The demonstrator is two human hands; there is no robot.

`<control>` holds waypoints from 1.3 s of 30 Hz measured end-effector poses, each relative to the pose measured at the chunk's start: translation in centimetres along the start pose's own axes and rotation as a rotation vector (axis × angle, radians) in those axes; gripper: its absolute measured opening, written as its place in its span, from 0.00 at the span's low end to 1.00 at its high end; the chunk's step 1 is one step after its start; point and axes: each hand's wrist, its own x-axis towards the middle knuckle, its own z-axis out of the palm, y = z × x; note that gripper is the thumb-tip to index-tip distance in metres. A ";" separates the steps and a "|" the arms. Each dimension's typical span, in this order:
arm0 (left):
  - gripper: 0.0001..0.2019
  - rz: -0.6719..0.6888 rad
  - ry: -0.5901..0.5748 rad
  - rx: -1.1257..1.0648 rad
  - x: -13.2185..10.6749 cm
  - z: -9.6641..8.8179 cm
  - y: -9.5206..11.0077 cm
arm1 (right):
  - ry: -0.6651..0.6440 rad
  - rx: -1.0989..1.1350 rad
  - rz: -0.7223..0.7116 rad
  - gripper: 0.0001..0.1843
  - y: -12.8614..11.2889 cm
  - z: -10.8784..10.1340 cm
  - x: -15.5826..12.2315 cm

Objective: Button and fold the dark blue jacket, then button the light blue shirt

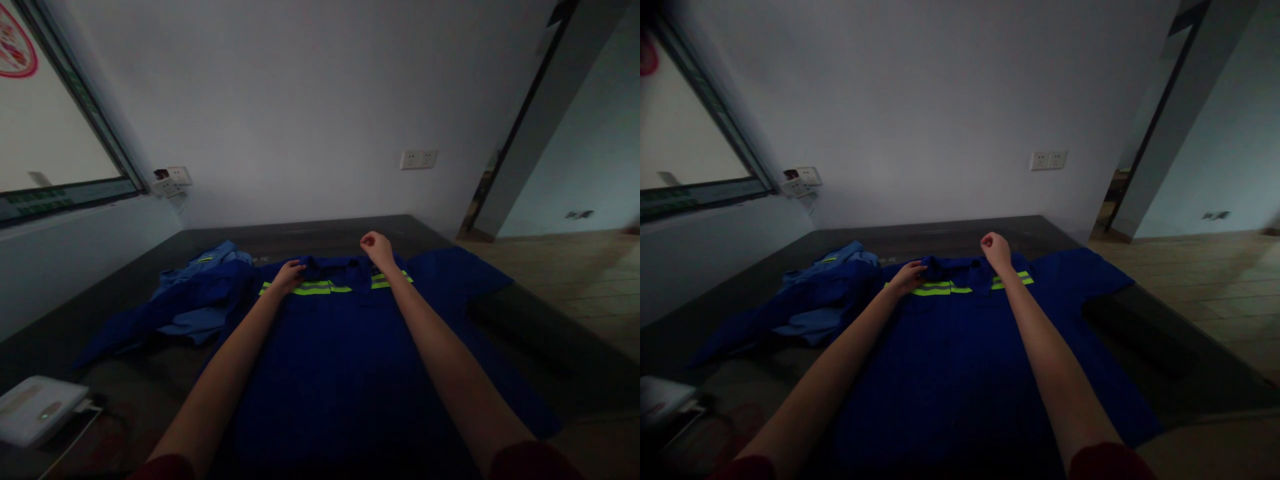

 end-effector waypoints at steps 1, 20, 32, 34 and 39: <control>0.12 -0.008 -0.001 -0.010 -0.1 0.1 -0.1 | -0.001 -0.066 -0.117 0.06 -1.0 0.8 -0.4; 0.30 -0.006 0.048 -0.324 -0.4 0.8 0.1 | -0.298 -0.396 -0.175 0.25 -2.4 11.7 -3.6; 0.19 0.138 0.130 -0.151 -0.5 0.2 0.3 | -0.333 -0.530 -0.129 0.14 -2.6 11.1 -4.3; 0.15 0.186 0.187 -0.021 -0.3 -0.1 0.4 | -0.343 -0.523 -0.159 0.14 -2.8 10.1 -4.2; 0.13 0.370 0.280 0.154 0.4 -0.5 1.7 | -0.353 -0.481 -0.364 0.13 -2.2 4.6 -1.9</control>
